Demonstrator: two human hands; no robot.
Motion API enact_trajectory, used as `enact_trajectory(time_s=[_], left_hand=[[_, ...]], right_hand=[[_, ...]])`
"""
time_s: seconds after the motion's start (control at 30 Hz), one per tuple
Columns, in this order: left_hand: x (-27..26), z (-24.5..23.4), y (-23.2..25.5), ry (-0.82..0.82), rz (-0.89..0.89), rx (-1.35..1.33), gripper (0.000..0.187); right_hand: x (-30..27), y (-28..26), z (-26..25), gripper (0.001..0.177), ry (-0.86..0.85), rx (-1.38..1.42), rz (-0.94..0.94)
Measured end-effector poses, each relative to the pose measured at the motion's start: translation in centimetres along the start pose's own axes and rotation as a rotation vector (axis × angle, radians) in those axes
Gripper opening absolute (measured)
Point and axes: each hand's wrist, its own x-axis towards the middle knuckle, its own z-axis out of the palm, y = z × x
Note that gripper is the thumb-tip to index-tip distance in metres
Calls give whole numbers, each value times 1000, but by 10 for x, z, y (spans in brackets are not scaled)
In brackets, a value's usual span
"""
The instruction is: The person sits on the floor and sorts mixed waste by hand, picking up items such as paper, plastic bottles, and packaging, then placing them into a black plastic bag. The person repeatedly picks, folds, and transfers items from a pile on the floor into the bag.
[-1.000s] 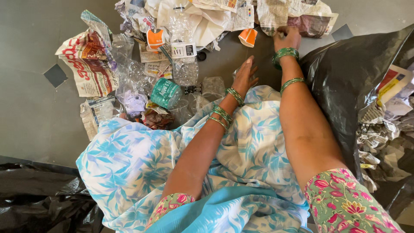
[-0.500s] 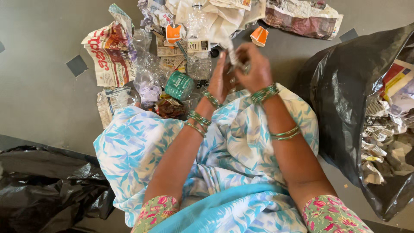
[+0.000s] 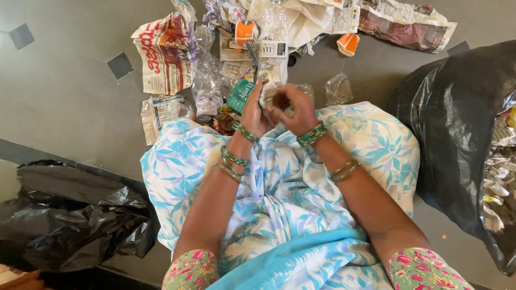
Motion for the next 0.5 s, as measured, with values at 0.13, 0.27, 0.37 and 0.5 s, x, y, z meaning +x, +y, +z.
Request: enact_trajectory(time_s=[0.13,0.27,0.37,0.5], left_hand=[[20,-5,-8,61,68,64,34],[35,-21,-16,86,93,71,19],[43,-32,-20,30,79,121,19],[44,-27,-28,51,54,92,18]], right_hand=[[13,11,-3,64,252,-197,-168],[21,17,4,79,192,-262,-294],[24,20,5,59,175,-206,-260],[22,28,7,26,242,-278,-233]])
